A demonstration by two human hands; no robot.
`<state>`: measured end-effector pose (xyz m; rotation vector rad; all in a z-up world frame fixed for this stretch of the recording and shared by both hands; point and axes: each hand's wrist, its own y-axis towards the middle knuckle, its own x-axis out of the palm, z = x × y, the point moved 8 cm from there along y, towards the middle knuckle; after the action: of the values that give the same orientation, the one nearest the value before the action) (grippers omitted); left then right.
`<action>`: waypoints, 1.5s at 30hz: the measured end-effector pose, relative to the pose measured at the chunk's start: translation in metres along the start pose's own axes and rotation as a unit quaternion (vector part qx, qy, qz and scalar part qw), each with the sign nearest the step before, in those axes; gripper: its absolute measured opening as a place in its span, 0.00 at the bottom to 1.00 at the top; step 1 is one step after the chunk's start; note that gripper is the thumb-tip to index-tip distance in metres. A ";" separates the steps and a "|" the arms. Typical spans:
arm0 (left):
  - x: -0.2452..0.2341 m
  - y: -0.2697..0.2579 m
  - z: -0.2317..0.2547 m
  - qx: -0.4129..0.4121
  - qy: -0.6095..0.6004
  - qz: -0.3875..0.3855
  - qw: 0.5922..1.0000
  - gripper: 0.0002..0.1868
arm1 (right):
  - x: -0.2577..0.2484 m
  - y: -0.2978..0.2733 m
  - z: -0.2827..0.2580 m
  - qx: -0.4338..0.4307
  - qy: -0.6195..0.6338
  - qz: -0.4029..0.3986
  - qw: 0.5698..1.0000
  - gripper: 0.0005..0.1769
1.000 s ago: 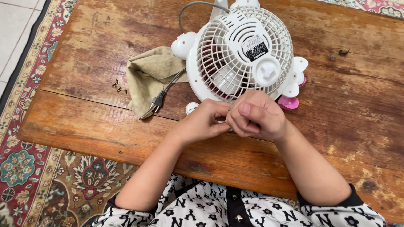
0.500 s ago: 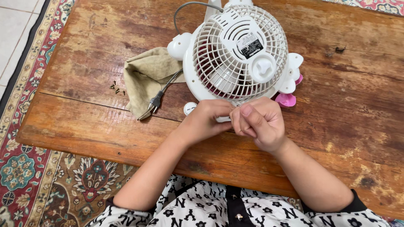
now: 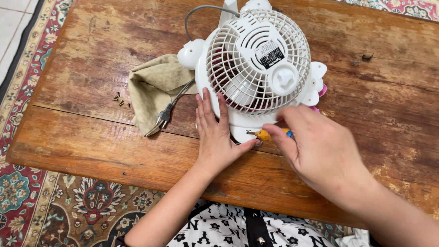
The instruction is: The person disassembles a small white and pink electric fan by removing screws with a screwdriver, detaching the front grille, and wiping the fan blades with a cloth. The fan is placed on a wooden table during the process.
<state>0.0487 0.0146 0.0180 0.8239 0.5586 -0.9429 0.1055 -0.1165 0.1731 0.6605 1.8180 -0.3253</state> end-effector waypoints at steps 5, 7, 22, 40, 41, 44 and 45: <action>0.000 0.000 0.000 -0.002 0.010 0.000 1.000 0.76 | 0.005 -0.001 -0.006 0.080 -0.195 -0.114 0.971 0.30; 0.000 -0.001 0.000 -0.010 0.002 -0.005 1.000 0.76 | 0.007 0.006 -0.013 0.034 -0.198 -0.124 0.972 0.28; 0.000 0.000 0.000 -0.027 -0.016 -0.018 0.999 0.77 | 0.016 -0.006 -0.013 -0.113 -0.202 -0.245 0.941 0.15; 0.005 0.000 -0.003 -0.028 -0.014 -0.022 0.999 0.77 | 0.025 0.000 0.007 0.070 -0.283 -0.323 0.900 0.27; 0.005 0.001 -0.003 -0.029 -0.012 -0.022 0.999 0.77 | 0.022 0.002 0.012 0.105 -0.290 -0.331 0.892 0.28; 0.005 -0.001 -0.004 -0.025 -0.015 -0.020 0.999 0.77 | 0.019 0.018 0.009 0.140 -0.219 -0.317 0.912 0.27; 0.004 -0.002 -0.004 -0.030 -0.017 -0.024 0.999 0.77 | 0.021 0.023 0.008 0.146 -0.211 -0.331 0.908 0.28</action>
<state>0.0487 0.0149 0.0118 0.7420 0.5764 -0.9781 0.1208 -0.0967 0.1532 0.1197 1.5279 -1.1244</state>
